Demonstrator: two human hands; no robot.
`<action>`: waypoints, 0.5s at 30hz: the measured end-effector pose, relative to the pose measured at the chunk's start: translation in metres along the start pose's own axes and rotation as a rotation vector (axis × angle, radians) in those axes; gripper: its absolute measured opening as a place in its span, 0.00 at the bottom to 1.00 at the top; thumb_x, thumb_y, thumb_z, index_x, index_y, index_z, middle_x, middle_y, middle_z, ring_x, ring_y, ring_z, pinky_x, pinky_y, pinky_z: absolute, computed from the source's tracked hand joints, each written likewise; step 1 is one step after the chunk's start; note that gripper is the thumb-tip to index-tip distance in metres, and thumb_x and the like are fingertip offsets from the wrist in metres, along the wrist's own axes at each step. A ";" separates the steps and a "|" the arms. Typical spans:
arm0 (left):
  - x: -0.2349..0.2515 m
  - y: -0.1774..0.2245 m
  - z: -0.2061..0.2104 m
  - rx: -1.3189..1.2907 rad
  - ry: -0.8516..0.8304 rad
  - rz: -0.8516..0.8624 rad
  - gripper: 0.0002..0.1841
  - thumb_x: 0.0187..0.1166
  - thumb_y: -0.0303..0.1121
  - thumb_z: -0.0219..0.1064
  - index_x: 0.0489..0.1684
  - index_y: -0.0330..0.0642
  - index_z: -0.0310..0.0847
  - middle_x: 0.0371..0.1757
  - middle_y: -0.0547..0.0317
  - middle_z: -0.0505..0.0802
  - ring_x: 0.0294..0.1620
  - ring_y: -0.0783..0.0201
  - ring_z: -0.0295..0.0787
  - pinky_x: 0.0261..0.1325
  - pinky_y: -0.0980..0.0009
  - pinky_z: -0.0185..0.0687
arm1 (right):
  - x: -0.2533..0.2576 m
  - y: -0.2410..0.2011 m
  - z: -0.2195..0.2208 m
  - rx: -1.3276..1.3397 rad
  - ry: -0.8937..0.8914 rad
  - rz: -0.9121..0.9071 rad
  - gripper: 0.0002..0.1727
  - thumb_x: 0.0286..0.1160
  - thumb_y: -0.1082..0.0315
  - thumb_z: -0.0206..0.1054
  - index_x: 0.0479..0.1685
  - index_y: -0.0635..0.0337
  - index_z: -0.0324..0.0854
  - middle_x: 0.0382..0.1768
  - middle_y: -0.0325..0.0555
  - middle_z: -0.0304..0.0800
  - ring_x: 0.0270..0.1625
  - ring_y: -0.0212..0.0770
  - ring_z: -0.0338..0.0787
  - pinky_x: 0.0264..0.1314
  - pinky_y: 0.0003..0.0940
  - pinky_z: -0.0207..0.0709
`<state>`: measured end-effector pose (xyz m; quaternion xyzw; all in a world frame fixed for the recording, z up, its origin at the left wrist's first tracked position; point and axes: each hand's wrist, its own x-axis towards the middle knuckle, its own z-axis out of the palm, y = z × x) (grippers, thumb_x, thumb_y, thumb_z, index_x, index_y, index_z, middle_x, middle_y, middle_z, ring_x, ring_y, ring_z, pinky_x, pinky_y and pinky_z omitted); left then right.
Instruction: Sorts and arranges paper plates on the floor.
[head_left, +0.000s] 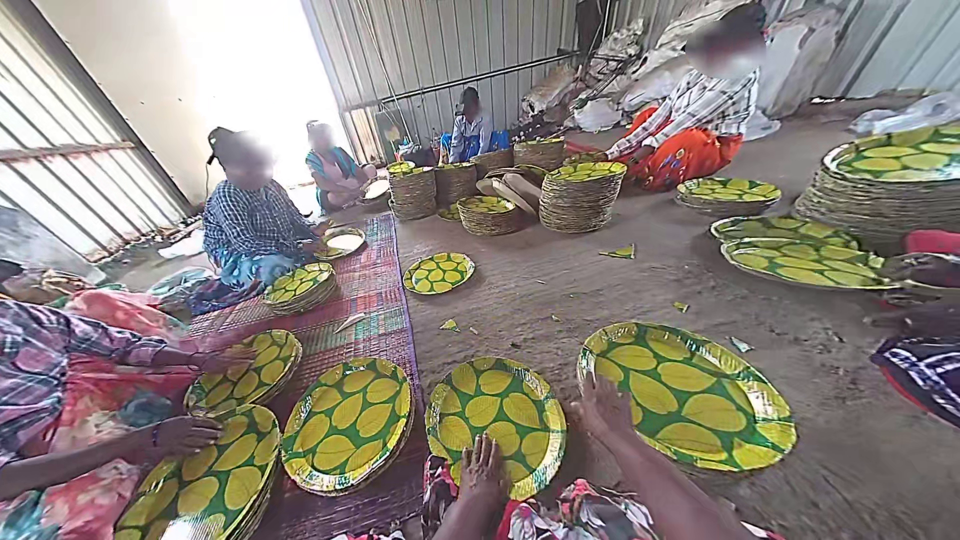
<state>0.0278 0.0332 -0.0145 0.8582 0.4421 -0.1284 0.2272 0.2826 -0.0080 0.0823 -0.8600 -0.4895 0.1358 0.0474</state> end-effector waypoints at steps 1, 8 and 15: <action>-0.001 0.000 0.000 0.006 -0.002 0.001 0.38 0.92 0.50 0.49 0.98 0.43 0.40 0.99 0.49 0.43 0.99 0.50 0.30 0.95 0.40 0.26 | 0.001 0.003 -0.002 -0.014 -0.028 0.104 0.35 0.83 0.67 0.64 0.86 0.76 0.60 0.85 0.73 0.63 0.90 0.69 0.62 0.86 0.73 0.53; 0.000 -0.004 0.002 -0.053 0.062 0.006 0.36 0.91 0.48 0.52 0.97 0.46 0.48 0.98 0.51 0.50 0.99 0.50 0.35 0.95 0.40 0.31 | 0.009 0.010 -0.006 -0.037 -0.131 0.183 0.24 0.84 0.71 0.61 0.75 0.75 0.74 0.78 0.73 0.75 0.83 0.69 0.73 0.84 0.68 0.61; -0.001 -0.005 0.004 -0.105 0.124 0.026 0.33 0.92 0.47 0.48 0.96 0.45 0.52 0.98 0.50 0.53 0.99 0.51 0.39 0.95 0.41 0.32 | 0.004 0.023 -0.009 0.018 0.225 0.044 0.23 0.86 0.75 0.55 0.78 0.70 0.75 0.74 0.75 0.78 0.79 0.71 0.76 0.79 0.71 0.64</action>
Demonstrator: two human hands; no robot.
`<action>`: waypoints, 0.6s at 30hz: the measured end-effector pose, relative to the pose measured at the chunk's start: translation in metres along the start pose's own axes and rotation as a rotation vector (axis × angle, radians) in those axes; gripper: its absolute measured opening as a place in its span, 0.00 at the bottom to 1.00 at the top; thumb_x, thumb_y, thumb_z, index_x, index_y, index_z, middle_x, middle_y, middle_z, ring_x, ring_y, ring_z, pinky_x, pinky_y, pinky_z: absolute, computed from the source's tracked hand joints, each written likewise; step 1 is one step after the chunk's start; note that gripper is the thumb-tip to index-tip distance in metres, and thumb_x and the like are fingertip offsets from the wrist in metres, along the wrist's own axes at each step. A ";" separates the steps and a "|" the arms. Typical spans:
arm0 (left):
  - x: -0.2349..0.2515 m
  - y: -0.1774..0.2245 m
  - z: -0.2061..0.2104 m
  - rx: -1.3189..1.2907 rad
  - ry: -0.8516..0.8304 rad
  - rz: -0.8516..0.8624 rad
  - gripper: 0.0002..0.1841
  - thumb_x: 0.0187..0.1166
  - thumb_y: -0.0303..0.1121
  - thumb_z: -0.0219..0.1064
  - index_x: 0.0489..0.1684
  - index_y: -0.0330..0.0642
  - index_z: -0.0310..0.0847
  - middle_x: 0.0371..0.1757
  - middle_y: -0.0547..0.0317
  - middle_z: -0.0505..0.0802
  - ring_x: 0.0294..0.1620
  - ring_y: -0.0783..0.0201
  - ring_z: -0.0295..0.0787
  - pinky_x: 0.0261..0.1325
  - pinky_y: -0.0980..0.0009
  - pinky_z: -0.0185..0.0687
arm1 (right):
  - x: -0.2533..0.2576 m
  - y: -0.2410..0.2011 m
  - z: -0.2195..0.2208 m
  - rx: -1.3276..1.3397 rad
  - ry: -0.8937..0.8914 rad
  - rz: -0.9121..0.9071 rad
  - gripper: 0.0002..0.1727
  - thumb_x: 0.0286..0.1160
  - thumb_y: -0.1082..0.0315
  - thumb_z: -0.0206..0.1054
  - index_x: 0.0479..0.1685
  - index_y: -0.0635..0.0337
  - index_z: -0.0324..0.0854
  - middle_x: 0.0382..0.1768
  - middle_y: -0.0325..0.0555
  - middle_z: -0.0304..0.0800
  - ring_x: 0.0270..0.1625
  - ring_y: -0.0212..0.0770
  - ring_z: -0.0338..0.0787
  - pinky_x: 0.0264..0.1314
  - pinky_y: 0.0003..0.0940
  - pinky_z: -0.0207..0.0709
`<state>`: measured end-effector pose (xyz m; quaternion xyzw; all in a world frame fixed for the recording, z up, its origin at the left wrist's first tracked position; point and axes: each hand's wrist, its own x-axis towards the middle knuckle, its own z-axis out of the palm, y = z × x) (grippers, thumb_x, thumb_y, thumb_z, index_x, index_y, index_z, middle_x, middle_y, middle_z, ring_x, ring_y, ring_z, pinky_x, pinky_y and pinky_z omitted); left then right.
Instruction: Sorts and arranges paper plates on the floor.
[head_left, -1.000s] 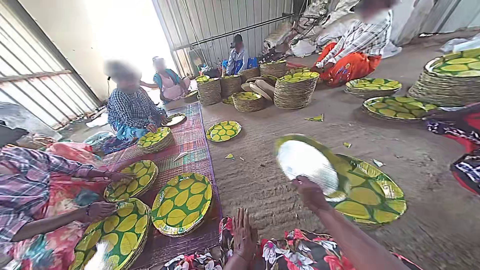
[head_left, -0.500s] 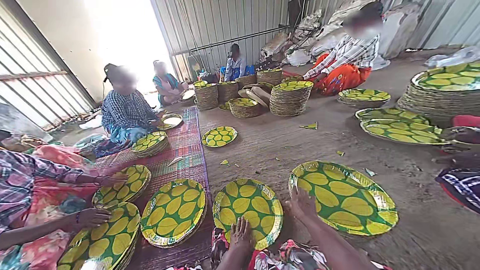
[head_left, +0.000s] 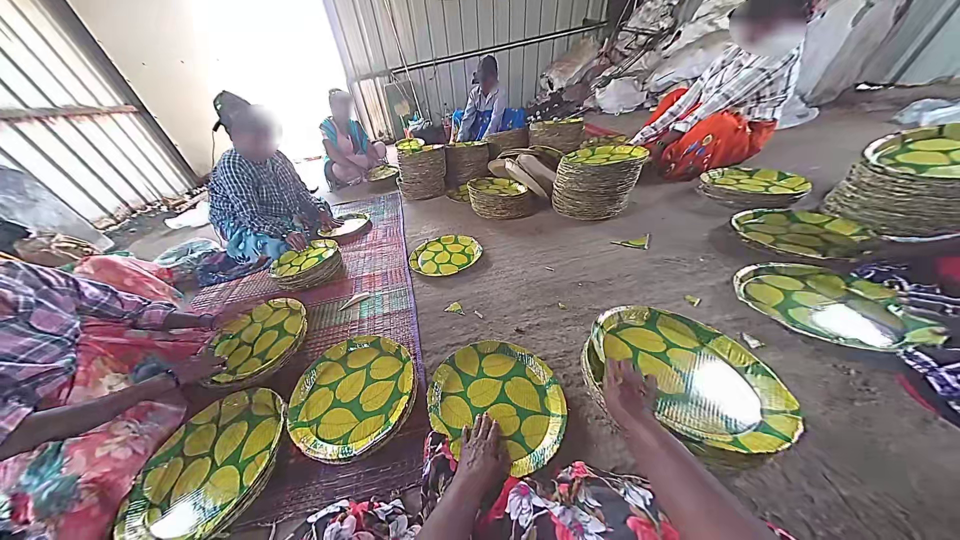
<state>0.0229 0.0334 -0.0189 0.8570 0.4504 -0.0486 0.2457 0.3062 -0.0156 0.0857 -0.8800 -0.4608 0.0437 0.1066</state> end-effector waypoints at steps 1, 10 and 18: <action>-0.001 0.001 0.000 -0.009 0.050 0.007 0.34 0.92 0.47 0.50 0.96 0.43 0.50 0.98 0.47 0.51 0.99 0.50 0.38 0.96 0.41 0.31 | -0.002 -0.004 -0.002 0.016 0.109 -0.076 0.20 0.85 0.77 0.54 0.72 0.73 0.78 0.69 0.75 0.81 0.76 0.71 0.79 0.75 0.70 0.68; -0.020 0.006 -0.004 0.072 0.343 0.156 0.31 0.91 0.45 0.50 0.89 0.37 0.65 0.92 0.43 0.67 0.95 0.46 0.53 0.94 0.39 0.34 | -0.036 -0.062 0.051 -0.168 -0.620 -0.733 0.17 0.91 0.71 0.52 0.69 0.64 0.82 0.68 0.65 0.85 0.70 0.67 0.85 0.69 0.67 0.75; -0.009 0.014 -0.016 0.116 -0.025 0.086 0.27 0.95 0.47 0.41 0.72 0.40 0.82 0.79 0.45 0.83 0.84 0.47 0.72 0.85 0.47 0.64 | -0.006 -0.013 0.027 0.024 -0.175 -0.054 0.37 0.85 0.59 0.65 0.88 0.72 0.60 0.87 0.73 0.62 0.90 0.70 0.61 0.87 0.76 0.50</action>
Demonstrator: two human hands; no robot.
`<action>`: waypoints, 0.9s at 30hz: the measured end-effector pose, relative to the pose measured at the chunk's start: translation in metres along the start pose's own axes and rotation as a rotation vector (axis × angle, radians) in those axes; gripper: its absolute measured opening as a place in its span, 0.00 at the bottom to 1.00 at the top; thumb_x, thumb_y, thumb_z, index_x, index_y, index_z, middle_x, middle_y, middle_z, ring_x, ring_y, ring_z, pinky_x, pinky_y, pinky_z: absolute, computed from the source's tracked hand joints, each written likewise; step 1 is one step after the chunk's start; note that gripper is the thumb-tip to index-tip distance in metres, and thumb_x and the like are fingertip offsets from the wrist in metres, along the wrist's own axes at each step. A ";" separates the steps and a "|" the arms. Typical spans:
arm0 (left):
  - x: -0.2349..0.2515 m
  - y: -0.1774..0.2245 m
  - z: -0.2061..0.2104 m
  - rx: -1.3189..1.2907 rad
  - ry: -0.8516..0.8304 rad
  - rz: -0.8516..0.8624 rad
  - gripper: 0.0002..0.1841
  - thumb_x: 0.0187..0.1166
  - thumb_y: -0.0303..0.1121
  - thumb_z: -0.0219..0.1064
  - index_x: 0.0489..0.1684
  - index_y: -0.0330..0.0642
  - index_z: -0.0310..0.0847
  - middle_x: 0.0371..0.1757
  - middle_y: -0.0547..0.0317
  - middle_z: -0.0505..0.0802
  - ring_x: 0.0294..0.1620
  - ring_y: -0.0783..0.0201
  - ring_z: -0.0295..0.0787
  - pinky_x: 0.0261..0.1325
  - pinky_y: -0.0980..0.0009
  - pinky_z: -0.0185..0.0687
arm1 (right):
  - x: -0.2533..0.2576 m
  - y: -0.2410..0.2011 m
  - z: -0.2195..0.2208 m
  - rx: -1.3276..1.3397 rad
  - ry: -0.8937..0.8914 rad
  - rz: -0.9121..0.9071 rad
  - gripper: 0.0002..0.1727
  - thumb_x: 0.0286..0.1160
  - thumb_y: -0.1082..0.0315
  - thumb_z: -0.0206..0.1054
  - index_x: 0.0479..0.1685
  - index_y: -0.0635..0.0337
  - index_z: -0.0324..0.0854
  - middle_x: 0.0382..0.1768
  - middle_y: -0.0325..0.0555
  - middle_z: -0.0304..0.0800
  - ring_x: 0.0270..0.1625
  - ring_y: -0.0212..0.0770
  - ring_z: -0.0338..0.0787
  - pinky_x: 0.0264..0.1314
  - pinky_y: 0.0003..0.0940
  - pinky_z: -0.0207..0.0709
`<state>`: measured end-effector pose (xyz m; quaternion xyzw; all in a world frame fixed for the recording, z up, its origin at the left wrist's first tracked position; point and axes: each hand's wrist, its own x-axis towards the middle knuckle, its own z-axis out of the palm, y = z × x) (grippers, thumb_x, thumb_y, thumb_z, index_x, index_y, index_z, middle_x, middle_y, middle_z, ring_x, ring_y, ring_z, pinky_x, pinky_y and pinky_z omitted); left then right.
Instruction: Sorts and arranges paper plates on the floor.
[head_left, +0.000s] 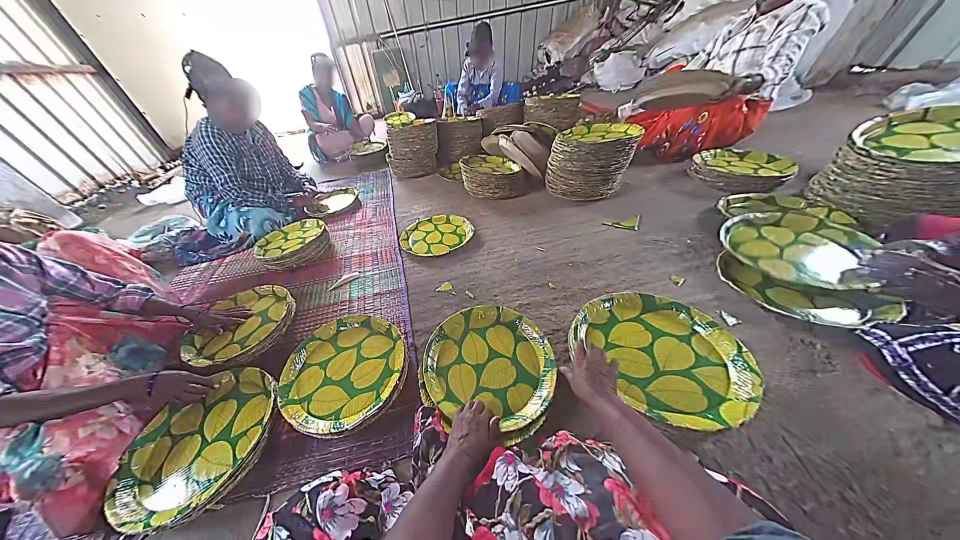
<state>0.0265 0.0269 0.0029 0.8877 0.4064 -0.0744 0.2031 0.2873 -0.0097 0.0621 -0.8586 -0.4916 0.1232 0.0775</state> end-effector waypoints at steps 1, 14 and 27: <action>0.000 0.001 -0.002 0.008 0.006 -0.011 0.27 0.95 0.46 0.42 0.69 0.39 0.83 0.75 0.43 0.85 0.82 0.46 0.75 0.83 0.47 0.66 | 0.001 0.004 -0.001 -0.024 -0.039 0.095 0.33 0.85 0.64 0.63 0.85 0.75 0.63 0.85 0.75 0.64 0.89 0.70 0.63 0.85 0.74 0.56; -0.001 -0.007 0.014 -0.090 0.196 -0.158 0.38 0.91 0.52 0.49 0.98 0.44 0.43 0.98 0.40 0.45 0.99 0.44 0.31 0.91 0.30 0.21 | -0.001 0.009 -0.016 0.036 0.318 -0.084 0.21 0.92 0.68 0.52 0.70 0.73 0.80 0.70 0.73 0.82 0.78 0.69 0.78 0.78 0.67 0.67; -0.002 -0.004 0.009 -0.010 0.007 -0.048 0.32 0.95 0.48 0.43 0.95 0.44 0.53 0.97 0.48 0.53 0.99 0.50 0.41 0.95 0.42 0.37 | -0.008 -0.018 0.011 -0.119 -0.116 -0.242 0.28 0.89 0.70 0.53 0.87 0.68 0.66 0.89 0.67 0.62 0.92 0.66 0.60 0.91 0.73 0.44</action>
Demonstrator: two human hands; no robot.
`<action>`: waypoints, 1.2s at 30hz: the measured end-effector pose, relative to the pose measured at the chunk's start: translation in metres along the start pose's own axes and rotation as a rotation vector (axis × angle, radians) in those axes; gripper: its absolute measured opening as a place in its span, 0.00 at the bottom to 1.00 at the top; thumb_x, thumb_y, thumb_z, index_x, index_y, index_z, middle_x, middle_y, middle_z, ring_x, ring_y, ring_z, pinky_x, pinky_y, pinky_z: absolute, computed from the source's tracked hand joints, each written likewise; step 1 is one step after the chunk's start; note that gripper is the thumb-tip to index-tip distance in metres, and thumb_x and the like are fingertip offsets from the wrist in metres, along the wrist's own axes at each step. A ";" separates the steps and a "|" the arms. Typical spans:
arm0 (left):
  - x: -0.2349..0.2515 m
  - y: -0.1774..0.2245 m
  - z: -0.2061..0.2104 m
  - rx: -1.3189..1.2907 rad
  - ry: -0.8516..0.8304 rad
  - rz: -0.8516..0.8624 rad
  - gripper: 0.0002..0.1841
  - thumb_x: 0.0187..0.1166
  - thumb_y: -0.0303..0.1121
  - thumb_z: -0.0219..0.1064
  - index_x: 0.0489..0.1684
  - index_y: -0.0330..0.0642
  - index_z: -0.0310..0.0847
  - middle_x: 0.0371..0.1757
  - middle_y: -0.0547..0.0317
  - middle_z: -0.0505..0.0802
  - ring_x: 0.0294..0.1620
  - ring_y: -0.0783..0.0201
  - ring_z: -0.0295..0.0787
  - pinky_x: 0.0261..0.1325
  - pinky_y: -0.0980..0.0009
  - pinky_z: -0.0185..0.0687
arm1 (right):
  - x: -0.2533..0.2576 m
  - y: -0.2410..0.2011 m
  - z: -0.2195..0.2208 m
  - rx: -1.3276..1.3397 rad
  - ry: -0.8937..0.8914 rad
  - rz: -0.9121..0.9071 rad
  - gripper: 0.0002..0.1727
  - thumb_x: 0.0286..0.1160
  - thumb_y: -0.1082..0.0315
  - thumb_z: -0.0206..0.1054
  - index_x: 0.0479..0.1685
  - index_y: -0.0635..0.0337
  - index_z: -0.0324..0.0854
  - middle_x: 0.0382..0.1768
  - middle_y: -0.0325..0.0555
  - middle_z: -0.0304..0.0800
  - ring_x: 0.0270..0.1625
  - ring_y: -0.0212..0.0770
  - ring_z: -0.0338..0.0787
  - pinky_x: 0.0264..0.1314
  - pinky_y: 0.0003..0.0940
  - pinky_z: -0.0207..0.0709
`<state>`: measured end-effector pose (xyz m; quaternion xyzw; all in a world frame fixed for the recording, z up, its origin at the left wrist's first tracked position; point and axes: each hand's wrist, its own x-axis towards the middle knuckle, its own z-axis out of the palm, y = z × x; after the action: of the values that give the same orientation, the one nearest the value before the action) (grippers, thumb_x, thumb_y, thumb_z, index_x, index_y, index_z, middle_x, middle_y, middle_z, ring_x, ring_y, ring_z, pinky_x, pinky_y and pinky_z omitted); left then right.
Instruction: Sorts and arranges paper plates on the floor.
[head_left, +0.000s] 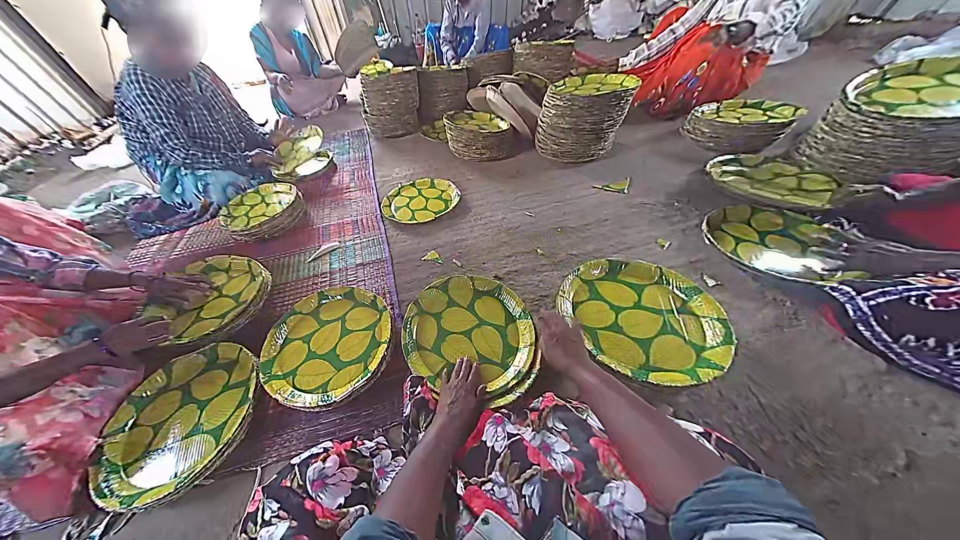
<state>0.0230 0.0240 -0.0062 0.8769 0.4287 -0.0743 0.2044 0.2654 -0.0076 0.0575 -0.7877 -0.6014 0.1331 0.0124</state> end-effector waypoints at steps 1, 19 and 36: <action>0.001 0.000 0.000 0.005 0.000 0.003 0.32 0.95 0.48 0.42 0.95 0.44 0.52 0.97 0.49 0.53 0.99 0.50 0.40 0.95 0.42 0.36 | 0.000 0.007 -0.004 0.037 0.045 0.133 0.32 0.90 0.64 0.56 0.90 0.69 0.59 0.90 0.69 0.57 0.93 0.67 0.56 0.90 0.75 0.43; 0.002 -0.005 0.017 0.007 0.895 0.127 0.37 0.86 0.52 0.48 0.82 0.25 0.70 0.83 0.21 0.73 0.86 0.24 0.65 0.81 0.20 0.44 | -0.009 -0.009 0.002 0.036 0.156 -0.413 0.16 0.88 0.75 0.52 0.61 0.72 0.84 0.66 0.69 0.86 0.71 0.68 0.86 0.69 0.64 0.78; 0.009 -0.008 0.009 -0.010 0.033 -0.052 0.35 0.93 0.53 0.42 0.98 0.53 0.43 0.99 0.45 0.41 0.99 0.46 0.26 0.93 0.36 0.18 | 0.005 0.036 -0.008 0.112 -0.043 0.479 0.28 0.86 0.69 0.59 0.84 0.71 0.68 0.83 0.73 0.69 0.87 0.68 0.67 0.86 0.71 0.55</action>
<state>0.0224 0.0311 -0.0190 0.8655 0.4549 -0.0628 0.1999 0.3019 -0.0119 0.0580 -0.9028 -0.3895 0.1819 0.0113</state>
